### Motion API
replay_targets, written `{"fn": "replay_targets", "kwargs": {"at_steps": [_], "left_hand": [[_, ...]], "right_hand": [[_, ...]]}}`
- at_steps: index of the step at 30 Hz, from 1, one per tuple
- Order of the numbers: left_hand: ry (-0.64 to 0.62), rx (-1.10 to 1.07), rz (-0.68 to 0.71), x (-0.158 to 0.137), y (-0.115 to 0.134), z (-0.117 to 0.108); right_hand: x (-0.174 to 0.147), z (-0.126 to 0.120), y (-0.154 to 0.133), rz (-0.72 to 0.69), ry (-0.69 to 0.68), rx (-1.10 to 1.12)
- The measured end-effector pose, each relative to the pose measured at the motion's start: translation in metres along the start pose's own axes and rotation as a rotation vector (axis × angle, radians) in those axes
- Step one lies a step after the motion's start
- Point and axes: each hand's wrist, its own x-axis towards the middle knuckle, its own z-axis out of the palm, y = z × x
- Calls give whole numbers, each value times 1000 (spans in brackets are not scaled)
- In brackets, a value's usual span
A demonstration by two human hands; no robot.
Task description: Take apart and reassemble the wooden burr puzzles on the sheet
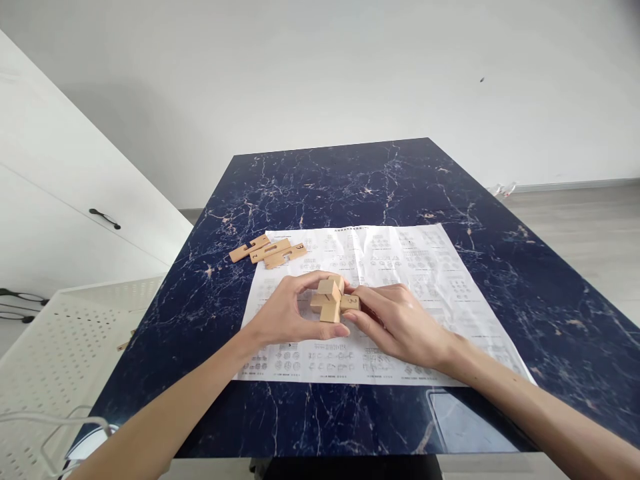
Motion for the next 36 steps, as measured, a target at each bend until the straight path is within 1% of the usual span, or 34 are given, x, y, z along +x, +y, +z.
{"fn": "replay_targets", "kwargs": {"at_steps": [6,8,9,11,12,13,14,15,16,17,18,20,22,25,27,29,31,33,34,36], "left_hand": [[1,-19,-8,2,1,5],[2,-3,-1,2,0,3],[25,9,4,1,-1,0],[124,29,26,1,-4,-10],[212,21,43,0,-5,-17],[268,14,72,0,-6,-23],[285,49,88,1,-7,-28],[319,139,86,2,-8,-32],[354,257,68,2,-10,-35],[401,396,82,3,-11,-36],[439,538,111,4,-13,-36],[468,771,187,6,-17,-34],[444,904,208,6,-21,-33],[401,949,135,3,-24,-33],[363,885,141,1,-21,-32],[285,762,199,-1,-16,-27],[188,626,236,-3,-10,-19],[118,519,230,-4,-8,-9],[95,490,230,-5,-8,-5],[98,495,251,-6,-10,1]], "right_hand": [[0,1,2,-88,37,-51],[-1,0,2,-73,30,-36],[-1,-1,3,-50,29,-18],[-3,-3,5,-4,48,10],[-3,-5,6,13,64,22],[-4,-6,7,30,84,33],[-3,-7,8,52,107,45],[-3,-7,8,83,131,59],[-2,-7,9,118,157,75],[0,-7,10,151,179,88],[1,-6,10,182,194,98],[3,-4,12,231,192,111],[3,-2,13,279,176,120],[3,-2,14,337,164,165],[3,-5,13,355,139,223],[4,-8,10,352,85,293],[6,-10,7,342,4,366],[7,-12,3,345,-96,445],[7,-12,1,353,-146,489],[8,-11,-3,366,-234,580]]}}
